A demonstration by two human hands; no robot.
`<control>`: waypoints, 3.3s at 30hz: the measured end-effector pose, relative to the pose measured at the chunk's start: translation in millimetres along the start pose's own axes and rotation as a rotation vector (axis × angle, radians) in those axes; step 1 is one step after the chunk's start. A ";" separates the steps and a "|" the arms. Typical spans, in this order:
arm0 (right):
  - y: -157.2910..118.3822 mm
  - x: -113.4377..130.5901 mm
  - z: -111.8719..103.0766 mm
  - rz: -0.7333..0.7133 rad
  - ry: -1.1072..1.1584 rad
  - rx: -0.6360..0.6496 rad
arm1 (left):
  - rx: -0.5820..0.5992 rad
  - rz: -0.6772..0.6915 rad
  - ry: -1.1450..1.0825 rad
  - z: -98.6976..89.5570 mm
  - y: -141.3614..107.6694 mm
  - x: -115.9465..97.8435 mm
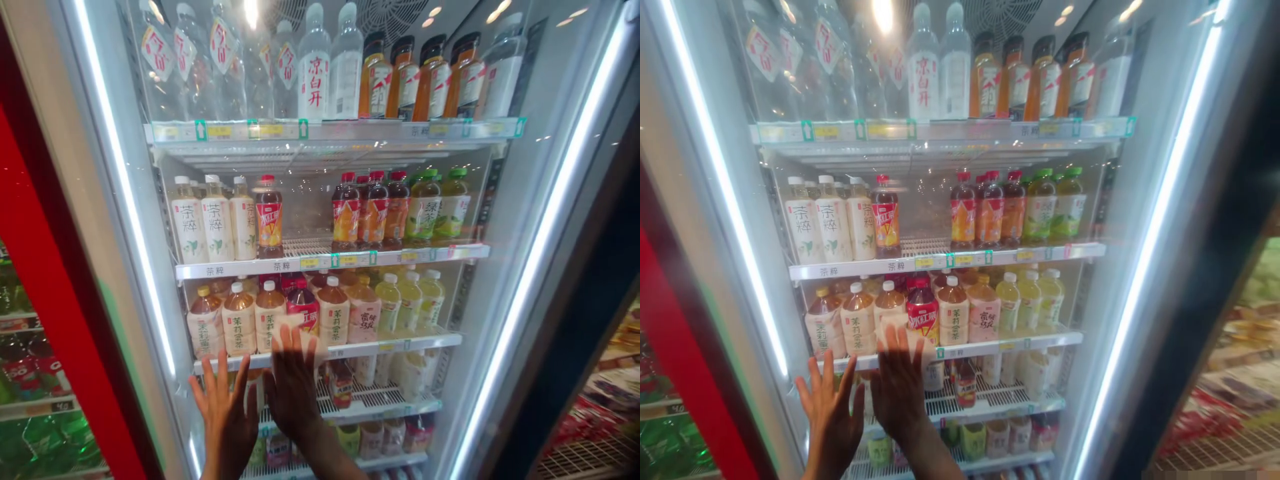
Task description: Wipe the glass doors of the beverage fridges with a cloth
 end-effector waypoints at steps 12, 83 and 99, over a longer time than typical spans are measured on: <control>0.6 2.5 16.9 -0.015 -0.084 -0.034 | -0.039 0.012 -0.036 -10.7 6.1 17.8; 90.3 -210.6 -121.3 -0.145 -0.014 -0.059 | -0.127 0.102 0.026 22.0 110.2 -189.9; 98.5 -138.5 -85.4 -0.269 -0.037 0.036 | -0.153 0.082 0.009 -11.4 128.6 -95.6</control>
Point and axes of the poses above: each hand's wrist, its own y-axis towards the middle knuckle, its own z-axis out of the palm, x = y × z, the point moved 9 cm from there along y, towards the middle knuckle, and after that the axes turned 8 degrees about -x, right-handed, at the moved point
